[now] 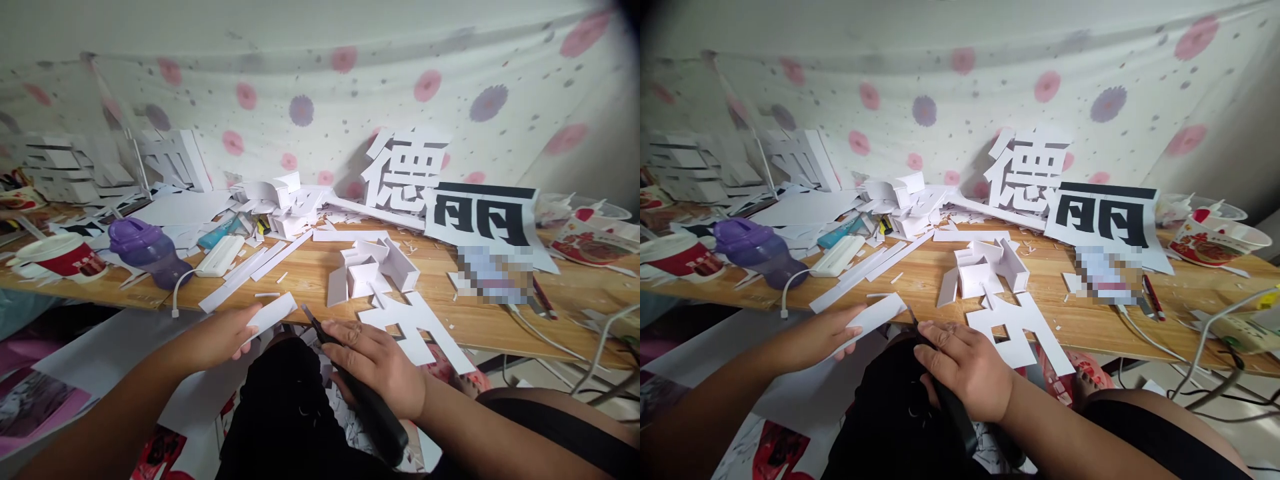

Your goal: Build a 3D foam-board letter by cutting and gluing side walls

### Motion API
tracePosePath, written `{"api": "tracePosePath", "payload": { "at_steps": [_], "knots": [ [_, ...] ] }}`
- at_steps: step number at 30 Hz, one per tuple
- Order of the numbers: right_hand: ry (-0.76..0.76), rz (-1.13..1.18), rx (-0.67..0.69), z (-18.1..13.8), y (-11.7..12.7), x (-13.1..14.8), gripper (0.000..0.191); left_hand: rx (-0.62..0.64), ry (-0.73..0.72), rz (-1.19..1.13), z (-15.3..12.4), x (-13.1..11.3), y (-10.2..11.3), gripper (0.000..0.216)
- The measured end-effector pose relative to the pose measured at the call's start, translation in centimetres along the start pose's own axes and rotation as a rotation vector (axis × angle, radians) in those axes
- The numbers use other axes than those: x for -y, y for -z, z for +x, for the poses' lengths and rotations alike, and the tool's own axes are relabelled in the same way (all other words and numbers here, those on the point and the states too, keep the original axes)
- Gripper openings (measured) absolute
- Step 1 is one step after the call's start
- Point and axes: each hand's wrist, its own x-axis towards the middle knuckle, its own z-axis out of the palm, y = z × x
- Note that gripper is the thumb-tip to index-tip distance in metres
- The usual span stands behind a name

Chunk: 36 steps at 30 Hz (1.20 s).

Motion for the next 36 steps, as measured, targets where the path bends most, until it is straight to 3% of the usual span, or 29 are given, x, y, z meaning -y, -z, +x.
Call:
{"api": "tracePosePath", "payload": {
  "at_steps": [3,5,8,13,20,24,30,33,36],
  "knots": [
    [0.103,-0.03,-0.002,0.4,2.2,0.9,0.023,-0.025,0.026,-0.039,-0.2,-0.1,1.7,0.047],
    [0.129,-0.08,0.005,0.7,3.9,1.2,0.023,-0.142,0.076,-0.017,-0.1,-0.8,3.6,0.052],
    [0.077,-0.163,-0.025,0.7,6.8,0.5,0.027,-0.308,0.157,0.09,0.5,-2.7,6.6,0.051],
    [-0.081,-0.299,-0.122,-1.6,11.2,-2.1,0.039,-0.422,0.072,0.482,3.9,-7.7,9.3,0.035],
    [-0.232,-0.315,-0.256,-4.9,12.3,-3.7,0.036,-0.457,-0.066,0.572,15.3,-16.0,9.1,0.032],
    [-0.286,-0.282,-0.338,-5.7,12.2,-3.6,0.032,-0.43,-0.116,0.584,22.5,-19.1,8.0,0.034],
    [-0.42,-0.262,-0.325,-7.3,14.7,-3.8,0.042,-0.413,-0.144,0.482,30.2,-19.7,6.4,0.036],
    [-0.472,-0.242,-0.296,-7.4,15.5,-4.2,0.046,-0.436,-0.171,0.399,31.6,-19.0,6.4,0.037],
    [-0.506,-0.234,-0.284,-6.9,15.1,-4.6,0.042,-0.504,-0.227,0.324,31.2,-18.0,6.6,0.038]
  ]
}}
